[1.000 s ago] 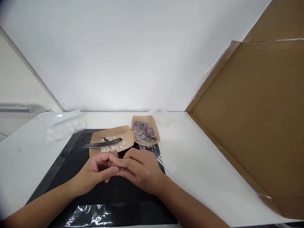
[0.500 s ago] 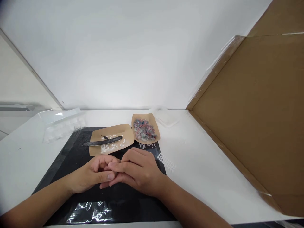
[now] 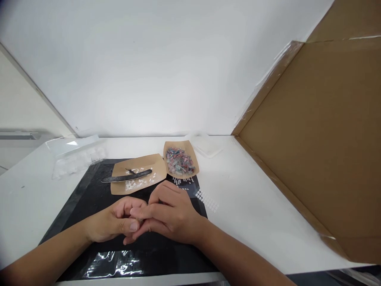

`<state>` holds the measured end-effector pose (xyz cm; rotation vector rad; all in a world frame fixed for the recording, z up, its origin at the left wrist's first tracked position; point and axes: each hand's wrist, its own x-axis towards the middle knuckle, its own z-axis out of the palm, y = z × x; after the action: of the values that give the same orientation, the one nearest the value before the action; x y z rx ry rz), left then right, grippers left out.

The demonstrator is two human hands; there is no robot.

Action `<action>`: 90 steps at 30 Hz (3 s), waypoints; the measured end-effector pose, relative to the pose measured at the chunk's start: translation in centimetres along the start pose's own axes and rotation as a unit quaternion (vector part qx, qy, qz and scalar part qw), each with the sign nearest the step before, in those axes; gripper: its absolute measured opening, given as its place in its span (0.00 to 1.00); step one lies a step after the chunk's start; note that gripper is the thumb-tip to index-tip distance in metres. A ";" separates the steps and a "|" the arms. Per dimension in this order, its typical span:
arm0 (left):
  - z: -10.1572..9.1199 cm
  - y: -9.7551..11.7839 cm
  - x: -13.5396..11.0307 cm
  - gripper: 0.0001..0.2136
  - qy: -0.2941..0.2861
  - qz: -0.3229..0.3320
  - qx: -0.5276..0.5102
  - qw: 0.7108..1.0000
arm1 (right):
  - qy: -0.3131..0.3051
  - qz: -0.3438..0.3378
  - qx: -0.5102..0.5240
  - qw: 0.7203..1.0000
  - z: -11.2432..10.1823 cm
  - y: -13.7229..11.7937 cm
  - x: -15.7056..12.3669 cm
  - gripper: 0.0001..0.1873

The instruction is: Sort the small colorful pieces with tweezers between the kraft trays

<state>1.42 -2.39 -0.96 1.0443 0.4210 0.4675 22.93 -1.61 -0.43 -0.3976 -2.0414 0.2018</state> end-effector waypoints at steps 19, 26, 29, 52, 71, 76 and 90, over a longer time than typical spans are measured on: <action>-0.6 -0.6 0.8 0.13 0.087 0.067 0.051 0.993 | 0.009 -0.009 -0.047 0.999 -0.3 1.0 -0.3 0.11; -0.6 -0.7 0.7 0.08 0.133 0.072 0.063 0.987 | 0.005 -0.001 -0.052 0.999 -0.4 1.2 -0.2 0.14; -0.5 -0.4 0.6 0.07 0.142 0.077 0.087 0.983 | 0.007 -0.004 -0.061 0.998 -0.5 1.2 -0.1 0.13; -0.2 -0.4 0.4 0.12 0.045 0.116 0.089 0.988 | -0.002 -0.014 -0.034 0.999 -0.2 0.2 0.1 0.15; 0.3 -0.6 0.3 0.13 0.046 0.095 0.106 0.989 | -0.018 -0.015 -0.031 0.999 0.0 0.6 -0.4 0.15; 0.1 -0.7 0.5 0.14 0.087 0.084 0.110 0.987 | -0.014 -0.011 -0.039 0.999 -0.2 0.7 -0.3 0.12; 0.0 0.0 0.6 0.14 0.194 0.089 0.159 0.964 | -0.014 -0.004 -0.078 0.997 -0.4 1.1 -0.2 0.13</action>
<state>1.93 -2.10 -1.02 1.3112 0.7738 0.7901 23.58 -0.68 -0.68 -0.4859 -2.0939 0.0422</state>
